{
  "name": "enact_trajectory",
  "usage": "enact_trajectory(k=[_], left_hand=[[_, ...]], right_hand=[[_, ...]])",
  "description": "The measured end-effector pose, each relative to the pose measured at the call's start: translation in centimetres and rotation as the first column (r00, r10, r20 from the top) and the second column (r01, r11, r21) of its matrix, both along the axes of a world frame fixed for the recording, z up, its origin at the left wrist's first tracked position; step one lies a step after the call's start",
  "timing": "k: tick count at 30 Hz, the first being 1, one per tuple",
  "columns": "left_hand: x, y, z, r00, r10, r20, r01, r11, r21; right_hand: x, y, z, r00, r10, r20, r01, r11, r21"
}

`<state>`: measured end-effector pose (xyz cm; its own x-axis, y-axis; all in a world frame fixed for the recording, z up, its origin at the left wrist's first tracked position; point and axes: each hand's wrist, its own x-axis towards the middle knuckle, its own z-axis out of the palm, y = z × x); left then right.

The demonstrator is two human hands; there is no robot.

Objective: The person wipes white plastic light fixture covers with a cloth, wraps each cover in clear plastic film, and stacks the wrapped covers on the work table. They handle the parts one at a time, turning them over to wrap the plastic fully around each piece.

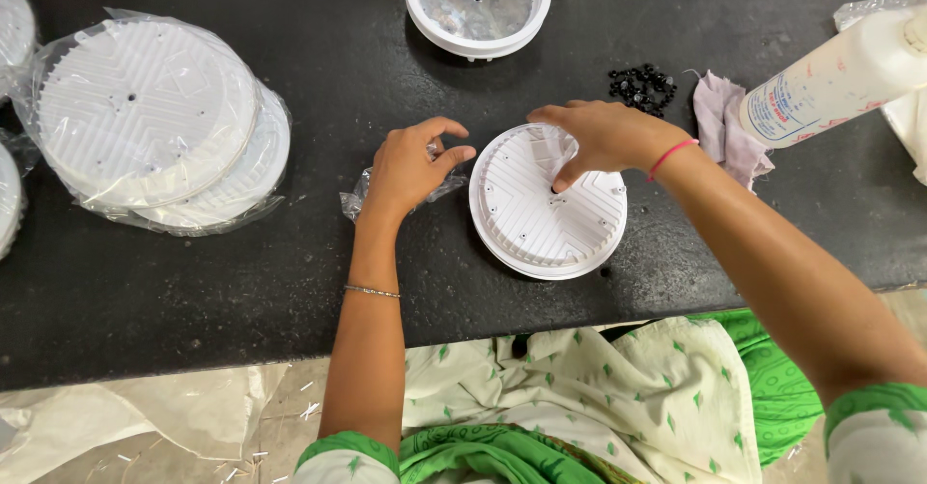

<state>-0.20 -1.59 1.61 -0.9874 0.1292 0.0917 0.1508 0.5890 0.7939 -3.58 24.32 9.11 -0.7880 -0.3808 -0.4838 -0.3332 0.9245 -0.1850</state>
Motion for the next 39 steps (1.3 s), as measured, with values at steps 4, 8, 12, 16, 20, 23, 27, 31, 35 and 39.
enact_trajectory(k=[4,8,12,16,20,23,27,31,35,39], left_hand=[[0.3,0.1,0.8,1.0,-0.005,0.008,0.005,1.0,-0.025],[0.7,0.0,1.4,0.999,0.007,0.045,-0.005,0.999,-0.033],[0.6,-0.3,1.9,1.0,-0.001,-0.005,0.001,0.999,-0.035],[0.7,-0.2,1.7,1.0,-0.011,0.006,0.011,0.999,-0.033],[0.6,-0.1,1.8,0.999,-0.026,-0.045,0.027,1.0,0.014],[0.9,-0.2,1.9,0.982,-0.032,-0.185,0.029,0.999,-0.02],[4.0,-0.9,1.9,0.967,-0.045,-0.25,0.008,0.989,-0.145],[7.2,-0.5,2.1,0.972,-0.081,-0.219,0.029,0.973,-0.23],[8.5,1.1,2.7,0.991,-0.129,-0.034,0.112,0.943,-0.314],[7.7,1.2,2.5,0.986,-0.128,-0.102,0.096,0.957,-0.274]], right_hand=[[0.3,-1.0,0.2,1.0,-0.009,-0.007,0.01,0.996,0.091],[1.5,-1.8,-0.2,0.999,-0.003,-0.042,0.009,0.989,0.145],[3.5,-2.0,-0.2,0.995,0.012,-0.095,-0.002,0.995,0.101],[5.8,-2.1,-0.2,0.98,0.019,-0.2,0.003,0.994,0.111],[6.2,-2.5,-0.8,0.943,0.07,-0.324,-0.057,0.997,0.047],[5.9,-0.6,-1.5,0.899,0.012,-0.439,-0.127,0.964,-0.234],[7.3,5.2,-3.7,0.821,-0.406,-0.401,0.079,0.776,-0.625],[11.0,8.7,-8.3,0.763,-0.617,0.192,0.422,0.252,-0.871],[15.0,9.7,-11.8,0.55,-0.453,0.702,0.708,-0.193,-0.679],[16.1,10.7,-12.7,0.449,-0.275,0.85,0.739,-0.42,-0.526]])
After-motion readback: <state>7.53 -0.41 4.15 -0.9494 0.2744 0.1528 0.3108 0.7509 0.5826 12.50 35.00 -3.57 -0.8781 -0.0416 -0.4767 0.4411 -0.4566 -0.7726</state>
